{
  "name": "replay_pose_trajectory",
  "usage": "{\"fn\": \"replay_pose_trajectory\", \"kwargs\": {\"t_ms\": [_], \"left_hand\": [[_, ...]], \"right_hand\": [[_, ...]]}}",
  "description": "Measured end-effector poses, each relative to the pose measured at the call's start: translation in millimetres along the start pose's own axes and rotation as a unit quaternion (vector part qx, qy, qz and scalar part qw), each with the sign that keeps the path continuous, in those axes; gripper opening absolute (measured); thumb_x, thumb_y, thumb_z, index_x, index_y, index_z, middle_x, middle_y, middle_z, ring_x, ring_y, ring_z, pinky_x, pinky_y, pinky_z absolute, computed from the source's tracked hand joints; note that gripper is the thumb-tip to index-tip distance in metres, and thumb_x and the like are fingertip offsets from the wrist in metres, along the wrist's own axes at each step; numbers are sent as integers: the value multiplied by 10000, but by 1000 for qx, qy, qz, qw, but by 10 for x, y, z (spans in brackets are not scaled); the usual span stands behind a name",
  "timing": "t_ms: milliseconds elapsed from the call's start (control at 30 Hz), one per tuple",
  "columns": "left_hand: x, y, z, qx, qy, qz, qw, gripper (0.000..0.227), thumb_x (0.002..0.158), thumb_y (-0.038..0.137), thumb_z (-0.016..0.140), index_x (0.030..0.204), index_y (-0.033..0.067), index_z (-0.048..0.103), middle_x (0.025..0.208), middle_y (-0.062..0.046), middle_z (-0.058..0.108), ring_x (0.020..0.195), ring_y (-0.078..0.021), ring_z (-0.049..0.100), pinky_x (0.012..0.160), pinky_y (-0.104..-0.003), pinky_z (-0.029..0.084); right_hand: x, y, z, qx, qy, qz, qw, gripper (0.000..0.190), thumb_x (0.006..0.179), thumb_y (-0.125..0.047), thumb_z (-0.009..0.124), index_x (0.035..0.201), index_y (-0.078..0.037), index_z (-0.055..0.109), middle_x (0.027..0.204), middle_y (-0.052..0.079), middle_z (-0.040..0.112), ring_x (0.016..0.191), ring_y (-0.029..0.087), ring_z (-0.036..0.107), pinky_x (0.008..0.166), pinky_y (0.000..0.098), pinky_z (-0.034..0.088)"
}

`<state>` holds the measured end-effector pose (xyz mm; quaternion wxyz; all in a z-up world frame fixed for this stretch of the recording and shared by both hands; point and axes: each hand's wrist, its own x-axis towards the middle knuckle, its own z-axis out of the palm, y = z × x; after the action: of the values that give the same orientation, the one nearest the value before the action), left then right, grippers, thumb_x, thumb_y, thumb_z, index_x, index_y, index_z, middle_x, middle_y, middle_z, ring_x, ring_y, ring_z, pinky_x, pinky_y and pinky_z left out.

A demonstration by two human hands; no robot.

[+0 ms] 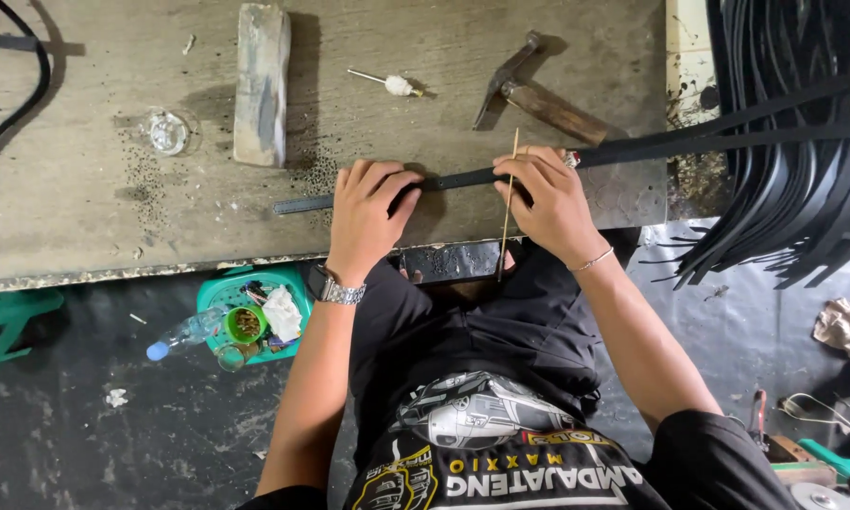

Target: Processing and aligning long leather straps using a hammer and small hand tools on a workbench.

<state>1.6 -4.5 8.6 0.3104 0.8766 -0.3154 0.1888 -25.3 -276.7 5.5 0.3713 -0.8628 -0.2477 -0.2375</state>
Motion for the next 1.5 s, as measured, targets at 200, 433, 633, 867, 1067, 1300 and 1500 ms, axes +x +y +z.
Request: {"fn": "replay_pose_trajectory", "kwargs": {"t_ms": [200, 433, 633, 867, 1067, 1300, 1500], "left_hand": [[-16, 1, 15, 13, -9, 1, 1000, 81, 992, 165, 732, 1059, 120, 736, 966, -33, 636, 926, -226, 585, 756, -320, 405], [-20, -13, 38, 18, -4, 10, 1000, 85, 999, 177, 726, 1064, 123, 740, 962, -33, 634, 925, -211, 575, 747, -311, 386], [3, 44, 8, 33, -7, 11, 999, 71, 991, 161, 728, 1041, 111, 739, 948, -45, 646, 913, -210, 576, 757, -314, 398], [71, 124, 54, 97, -23, -3, 995, 109, 904, 186, 776, 990, 134, 735, 953, -39, 655, 931, -225, 604, 768, -368, 440], [155, 211, 419, 30, -29, 11, 999, 160, 863, 216, 808, 995, 139, 762, 949, -50, 683, 960, -241, 624, 794, -369, 428], [191, 218, 469, -27, -18, 6, 999, 130, 902, 230, 790, 984, 145, 736, 931, -22, 638, 910, -214, 599, 770, -335, 408], [139, 197, 518, -18, -10, -17, 1000, 198, 837, 236, 823, 969, 132, 719, 955, -57, 645, 919, -275, 608, 744, -394, 436]], "right_hand": [[-54, 47, 21, 7, 7, 7, 1000, 107, 962, -33, 737, 1067, -41, 720, 1012, 114, 732, 920, 353, 665, 741, 460, 588], [-33, 31, 6, 3, 11, 0, 1000, 137, 915, 4, 760, 1034, -40, 710, 972, 120, 722, 904, 350, 666, 746, 452, 588], [-51, 62, 7, 29, 5, 16, 999, 141, 914, 16, 767, 1031, -25, 700, 962, 141, 717, 900, 358, 655, 777, 458, 581], [-55, 79, 31, 37, 5, 23, 999, 131, 917, 11, 775, 1014, -27, 696, 931, 148, 712, 889, 367, 648, 797, 466, 573], [-61, 55, 37, 28, -3, 32, 999, 147, 913, -13, 790, 1022, -41, 696, 958, 138, 723, 906, 363, 649, 828, 476, 566], [-20, 10, 10, 30, -8, 31, 999, 134, 923, -15, 791, 1020, -32, 700, 981, 140, 733, 916, 361, 650, 828, 478, 564], [-16, -6, 38, 9, -19, 23, 1000, 142, 943, -60, 817, 1042, -49, 715, 993, 127, 743, 942, 385, 667, 845, 494, 548]]}}
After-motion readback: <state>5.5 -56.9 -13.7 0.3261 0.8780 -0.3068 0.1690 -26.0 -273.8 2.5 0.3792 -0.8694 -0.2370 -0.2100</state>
